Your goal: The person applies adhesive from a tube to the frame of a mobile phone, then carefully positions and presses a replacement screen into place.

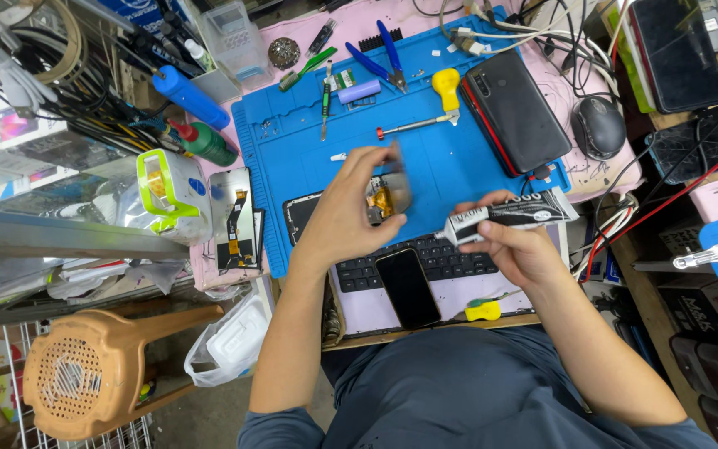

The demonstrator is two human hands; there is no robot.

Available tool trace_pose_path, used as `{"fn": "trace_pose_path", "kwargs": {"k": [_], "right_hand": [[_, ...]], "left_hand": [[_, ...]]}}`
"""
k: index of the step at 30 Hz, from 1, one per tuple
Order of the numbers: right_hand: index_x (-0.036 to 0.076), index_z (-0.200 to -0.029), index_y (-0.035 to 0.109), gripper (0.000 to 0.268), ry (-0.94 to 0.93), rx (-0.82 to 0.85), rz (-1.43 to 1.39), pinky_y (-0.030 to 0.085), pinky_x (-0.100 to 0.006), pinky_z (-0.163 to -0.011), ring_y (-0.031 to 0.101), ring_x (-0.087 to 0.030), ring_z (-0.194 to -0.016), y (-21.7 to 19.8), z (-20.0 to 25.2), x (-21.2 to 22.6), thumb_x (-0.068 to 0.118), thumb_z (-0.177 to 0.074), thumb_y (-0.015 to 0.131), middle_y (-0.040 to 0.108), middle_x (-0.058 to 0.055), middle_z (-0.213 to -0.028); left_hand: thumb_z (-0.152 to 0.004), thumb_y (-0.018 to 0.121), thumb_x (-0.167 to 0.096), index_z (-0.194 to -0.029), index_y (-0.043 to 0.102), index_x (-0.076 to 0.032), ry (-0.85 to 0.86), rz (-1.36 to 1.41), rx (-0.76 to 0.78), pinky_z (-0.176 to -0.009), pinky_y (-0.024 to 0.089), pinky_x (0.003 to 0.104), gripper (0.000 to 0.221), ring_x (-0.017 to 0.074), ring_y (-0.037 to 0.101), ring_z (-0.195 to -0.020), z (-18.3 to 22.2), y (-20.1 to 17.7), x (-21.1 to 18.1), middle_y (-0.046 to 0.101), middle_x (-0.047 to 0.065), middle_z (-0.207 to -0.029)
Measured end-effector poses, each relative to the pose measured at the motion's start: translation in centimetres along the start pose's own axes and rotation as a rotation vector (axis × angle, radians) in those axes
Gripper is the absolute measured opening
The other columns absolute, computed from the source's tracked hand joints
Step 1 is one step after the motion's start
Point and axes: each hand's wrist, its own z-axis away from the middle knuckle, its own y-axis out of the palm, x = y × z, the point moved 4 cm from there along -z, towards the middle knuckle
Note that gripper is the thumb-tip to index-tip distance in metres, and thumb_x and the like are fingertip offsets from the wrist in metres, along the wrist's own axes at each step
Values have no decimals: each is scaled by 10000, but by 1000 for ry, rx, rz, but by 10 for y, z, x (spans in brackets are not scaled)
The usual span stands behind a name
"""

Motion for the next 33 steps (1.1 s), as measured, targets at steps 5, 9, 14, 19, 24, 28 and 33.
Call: {"fn": "trace_pose_path", "kwargs": {"k": [5, 9, 14, 19, 24, 28, 33], "right_hand": [[67, -1176, 529, 330, -167, -5, 267, 638, -447, -896, 682, -316, -1152, 31, -29, 1, -63, -912, 678, 644, -226, -1292], [53, -1177, 520, 333, -248, -48, 332, 640, -443, -931, 680, -301, -1172, 51, -50, -5, -111, -927, 666, 640, -214, -1296], [62, -1177, 506, 338, -263, -80, 326, 645, -436, -925, 678, -290, -1181, 67, -59, -13, -120, -935, 658, 636, -200, -1294], [46, -1193, 497, 346, -300, -33, 412, 636, -420, -951, 673, -292, -1187, 75, -64, -21, -116, -942, 670, 627, -211, -1319], [39, -1202, 492, 338, -306, -21, 481, 633, -410, -981, 663, -288, -1209, 78, -67, -24, -93, -952, 676, 605, -221, -1354], [31, -1205, 491, 332, -322, -16, 510, 631, -413, -990, 658, -290, -1213, 79, -70, -25, -95, -958, 674, 597, -228, -1360], [34, -1207, 483, 328, -319, -9, 529, 629, -403, -996, 658, -283, -1220, 79, -71, -25, -83, -964, 670, 597, -228, -1364]], "left_hand": [[-773, 809, -66, -1506, 414, -7, 77, 175, -119, -1222, 354, 449, 834, 341, 464, -1450, 30, -5, 30, 460, 169, -1526], [-824, 747, -34, -1529, 382, -43, -99, 553, -93, -1153, 429, 367, 794, 261, 454, -1397, 49, 1, 55, 412, 150, -1534], [-829, 761, 12, -1519, 422, -57, 8, 382, -114, -1195, 413, 384, 771, 261, 469, -1458, 60, -12, 63, 437, 132, -1571], [-765, 776, 29, -1498, 420, -73, -27, 477, -108, -1224, 363, 415, 822, 264, 443, -1468, 65, -20, 66, 475, 112, -1529], [-760, 781, 12, -1479, 451, -97, -85, 593, -106, -1150, 450, 395, 799, 216, 517, -1362, 69, -21, 71, 525, 76, -1448], [-763, 791, -6, -1459, 479, -102, -91, 647, -88, -1119, 483, 385, 768, 201, 543, -1330, 70, -23, 74, 554, 65, -1409], [-752, 805, -37, -1454, 476, -113, -119, 657, -85, -1083, 494, 383, 780, 199, 557, -1292, 70, -22, 76, 566, 61, -1382]]}}
